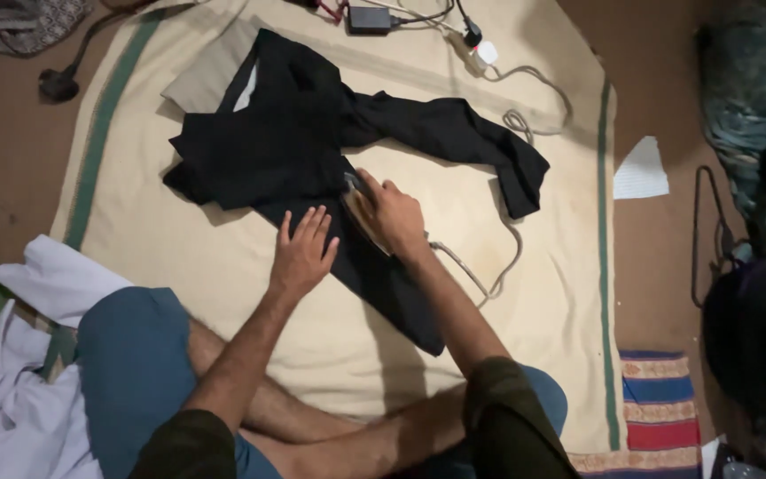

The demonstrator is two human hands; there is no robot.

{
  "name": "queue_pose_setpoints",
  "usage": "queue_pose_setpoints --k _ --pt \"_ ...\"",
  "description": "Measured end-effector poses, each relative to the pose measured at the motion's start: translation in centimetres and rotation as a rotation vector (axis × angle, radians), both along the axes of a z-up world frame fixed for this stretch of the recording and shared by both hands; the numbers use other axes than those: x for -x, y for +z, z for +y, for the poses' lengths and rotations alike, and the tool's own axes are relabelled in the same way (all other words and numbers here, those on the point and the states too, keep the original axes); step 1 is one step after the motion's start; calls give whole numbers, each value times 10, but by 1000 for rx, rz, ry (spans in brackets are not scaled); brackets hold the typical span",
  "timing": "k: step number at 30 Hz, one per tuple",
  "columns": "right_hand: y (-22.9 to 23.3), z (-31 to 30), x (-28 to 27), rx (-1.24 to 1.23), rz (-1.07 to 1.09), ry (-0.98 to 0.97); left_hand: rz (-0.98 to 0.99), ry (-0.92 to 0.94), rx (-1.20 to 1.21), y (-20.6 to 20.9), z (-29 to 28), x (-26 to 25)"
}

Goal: Ironing a pair of black trousers on a flat surface.

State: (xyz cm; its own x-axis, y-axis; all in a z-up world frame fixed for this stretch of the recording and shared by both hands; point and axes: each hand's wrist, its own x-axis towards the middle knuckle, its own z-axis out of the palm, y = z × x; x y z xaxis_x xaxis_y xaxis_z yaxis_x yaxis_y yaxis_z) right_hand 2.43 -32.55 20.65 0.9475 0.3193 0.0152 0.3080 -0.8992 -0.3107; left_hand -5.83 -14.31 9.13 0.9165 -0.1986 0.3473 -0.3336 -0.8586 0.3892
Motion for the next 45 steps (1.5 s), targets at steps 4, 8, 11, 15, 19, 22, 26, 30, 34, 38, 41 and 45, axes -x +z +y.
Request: queue_pose_setpoints --k 4,8,11,15,19,22,26,30,34,38,41,45 --pt "-23 17 -28 3 -50 10 9 -4 3 -1 1 -2" --pt "-23 5 -21 32 -60 38 -17 -9 5 -1 2 -1" --pt "-10 -23 13 47 -27 62 -12 -12 12 1 2 -2" --pt "-5 -72 57 137 68 61 -9 5 22 5 -1 3" --pt "-4 -87 76 195 99 26 -7 -2 42 8 0 1" --pt "-7 -76 65 187 59 25 10 10 44 7 1 0" --pt "-14 -37 28 90 -4 21 22 11 44 3 1 -3" --pt "-28 11 -19 -5 -121 32 -2 18 46 -1 2 -3" --pt "-30 29 -36 -34 -128 15 -31 36 73 -7 6 -6" --pt "-28 14 -15 -10 -65 35 -17 68 167 -15 8 -5" --pt "-12 -9 17 27 2 56 19 55 196 -22 19 -13" --pt "-1 -50 69 98 99 89 83 -21 75 -14 47 -14"
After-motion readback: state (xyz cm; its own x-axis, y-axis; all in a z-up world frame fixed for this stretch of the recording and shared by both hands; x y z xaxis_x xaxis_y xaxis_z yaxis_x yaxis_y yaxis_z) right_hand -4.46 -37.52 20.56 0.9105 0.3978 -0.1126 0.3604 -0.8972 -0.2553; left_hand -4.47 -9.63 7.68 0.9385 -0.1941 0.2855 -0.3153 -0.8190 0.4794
